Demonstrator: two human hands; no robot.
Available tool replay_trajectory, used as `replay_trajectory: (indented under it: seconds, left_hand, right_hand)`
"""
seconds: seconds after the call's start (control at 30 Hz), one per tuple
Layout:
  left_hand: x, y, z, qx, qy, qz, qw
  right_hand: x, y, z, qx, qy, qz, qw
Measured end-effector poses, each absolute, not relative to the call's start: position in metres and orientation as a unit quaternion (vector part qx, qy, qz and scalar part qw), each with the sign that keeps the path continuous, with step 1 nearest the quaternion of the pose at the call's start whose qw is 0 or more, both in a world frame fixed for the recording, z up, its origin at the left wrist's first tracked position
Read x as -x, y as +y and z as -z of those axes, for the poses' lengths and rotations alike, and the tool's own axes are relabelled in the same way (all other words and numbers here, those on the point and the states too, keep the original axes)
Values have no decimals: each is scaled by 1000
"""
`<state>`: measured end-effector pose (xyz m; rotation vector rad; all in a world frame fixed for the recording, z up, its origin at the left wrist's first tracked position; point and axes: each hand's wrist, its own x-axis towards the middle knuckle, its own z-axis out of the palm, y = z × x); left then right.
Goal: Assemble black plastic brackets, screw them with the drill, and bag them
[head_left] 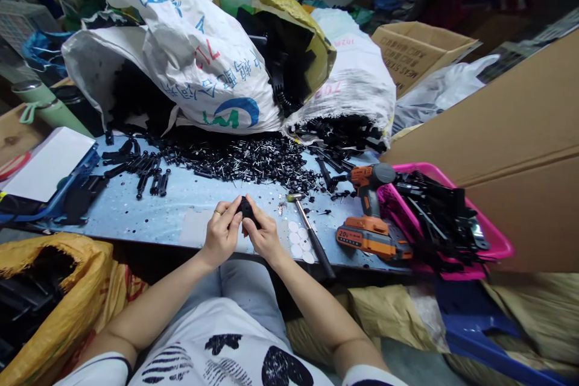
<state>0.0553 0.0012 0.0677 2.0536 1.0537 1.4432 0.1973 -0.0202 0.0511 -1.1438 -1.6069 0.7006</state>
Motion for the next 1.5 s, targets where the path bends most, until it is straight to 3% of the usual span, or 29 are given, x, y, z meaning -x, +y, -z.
replay_trajectory:
  seconds: [0.13,0.23,0.33,0.43,0.5,0.57,0.63,0.73,0.87,1.1,1.23,1.37,1.43,1.5]
  left_hand:
    - [-44,12,-72,-779,316,-481,248]
    - [-43,16,-64,-763,362,-453,284]
    - [-48,13,-41,-659,483,-451,359]
    - [-47,5,-10,-517,566,-462,445]
    - [-40,-2,4,-485,595,-449,457]
    - [-31,-7,9,-527,621,-416,404]
    - [-23,-8,6,-626,629,-367,280]
    - [-19,-1,-7,-808,523,-251,105]
    - [-23,20,-17,-927,361,-76,70]
    - [-12,29,-17,-902,428,-11,53]
    - [-5,27,-7,-902,423,-21,78]
    - [-1,27,-5,-898,430,-35,92]
    - [0,26,-8,-894,432,-48,107]
    - [-2,26,-10,-894,427,-60,125]
  right_hand:
    - [-192,-24,-44,486,-663,-277,498]
    - [-190,-20,-37,510,-652,-313,465]
    - [-199,0,-32,527,-708,-320,344]
    - [-236,43,-32,589,-745,-235,208]
    - [-278,79,-33,665,-709,-165,169]
    - [-325,114,-36,756,-635,-89,127]
    - [-370,139,-39,821,-561,-47,95]
    - [-420,155,-42,871,-484,-23,85]
    - [-446,159,-44,893,-440,-24,90]
    - [-399,140,-64,806,-573,14,145]
    - [-321,77,-48,545,-829,-43,118]
    - [-280,18,-22,370,-922,-107,41]
    - [-279,4,-17,348,-931,-107,19]
    - [-279,1,-17,430,-898,-89,30]
